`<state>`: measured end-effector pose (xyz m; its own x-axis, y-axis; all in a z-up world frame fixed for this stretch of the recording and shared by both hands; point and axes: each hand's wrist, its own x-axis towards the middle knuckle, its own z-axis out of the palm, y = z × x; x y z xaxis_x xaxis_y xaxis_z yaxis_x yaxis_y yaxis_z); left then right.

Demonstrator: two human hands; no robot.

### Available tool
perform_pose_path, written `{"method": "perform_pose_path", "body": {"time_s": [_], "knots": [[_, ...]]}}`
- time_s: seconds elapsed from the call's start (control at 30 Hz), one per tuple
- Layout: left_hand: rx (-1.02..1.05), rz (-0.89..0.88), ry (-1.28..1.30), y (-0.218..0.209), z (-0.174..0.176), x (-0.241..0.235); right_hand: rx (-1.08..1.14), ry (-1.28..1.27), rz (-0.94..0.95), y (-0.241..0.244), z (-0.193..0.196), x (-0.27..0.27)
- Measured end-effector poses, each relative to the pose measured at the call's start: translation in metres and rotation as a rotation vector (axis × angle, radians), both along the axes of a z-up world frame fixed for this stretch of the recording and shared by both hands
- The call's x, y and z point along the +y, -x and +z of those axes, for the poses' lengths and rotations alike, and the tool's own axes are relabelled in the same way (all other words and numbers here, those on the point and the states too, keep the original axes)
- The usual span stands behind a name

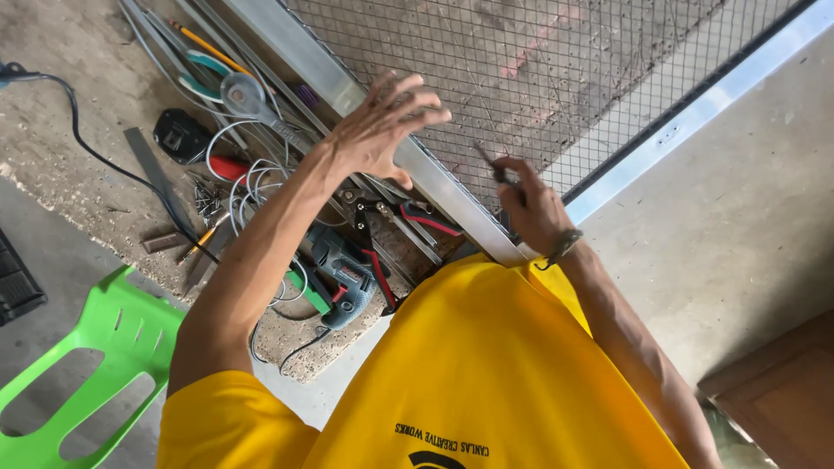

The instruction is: Assembling a metal mesh screen into an aluminum frame using a manual pressing tool

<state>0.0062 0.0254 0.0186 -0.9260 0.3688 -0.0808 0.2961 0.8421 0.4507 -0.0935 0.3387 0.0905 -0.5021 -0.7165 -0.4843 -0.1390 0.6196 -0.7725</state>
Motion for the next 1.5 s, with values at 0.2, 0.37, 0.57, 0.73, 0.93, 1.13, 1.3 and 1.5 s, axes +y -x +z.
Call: {"method": "perform_pose_path", "body": {"time_s": [0.2, 0.37, 0.57, 0.73, 0.93, 1.13, 1.3, 1.5], "knots": [[-0.029, -0.048, 0.088, 0.001, -0.025, 0.016, -0.003, -0.008, 0.069, -0.028, -0.008, -0.036], [0.012, -0.091, 0.158, 0.008, -0.034, 0.014, -0.003, -0.090, 0.109, -0.021, -0.030, -0.046], [0.026, -0.112, 0.161, 0.010, -0.046, 0.012, -0.135, -0.200, 0.132, 0.001, -0.018, -0.060], [0.093, -0.122, 0.194, 0.009, -0.050, 0.009, -0.081, -0.179, 0.202, 0.005, -0.024, -0.064], [0.070, -0.116, 0.199, 0.006, -0.057, 0.008, 0.008, -0.184, 0.204, -0.008, -0.023, -0.065], [0.067, -0.133, 0.211, 0.007, -0.059, 0.010, 0.001, -0.223, 0.209, -0.006, -0.024, -0.066], [0.050, -0.145, 0.213, 0.008, -0.062, 0.010, -0.030, -0.197, 0.221, 0.004, -0.026, -0.074], [0.031, -0.131, 0.156, 0.007, -0.069, 0.010, 0.152, -0.433, 0.233, -0.066, -0.010, -0.101]]}}
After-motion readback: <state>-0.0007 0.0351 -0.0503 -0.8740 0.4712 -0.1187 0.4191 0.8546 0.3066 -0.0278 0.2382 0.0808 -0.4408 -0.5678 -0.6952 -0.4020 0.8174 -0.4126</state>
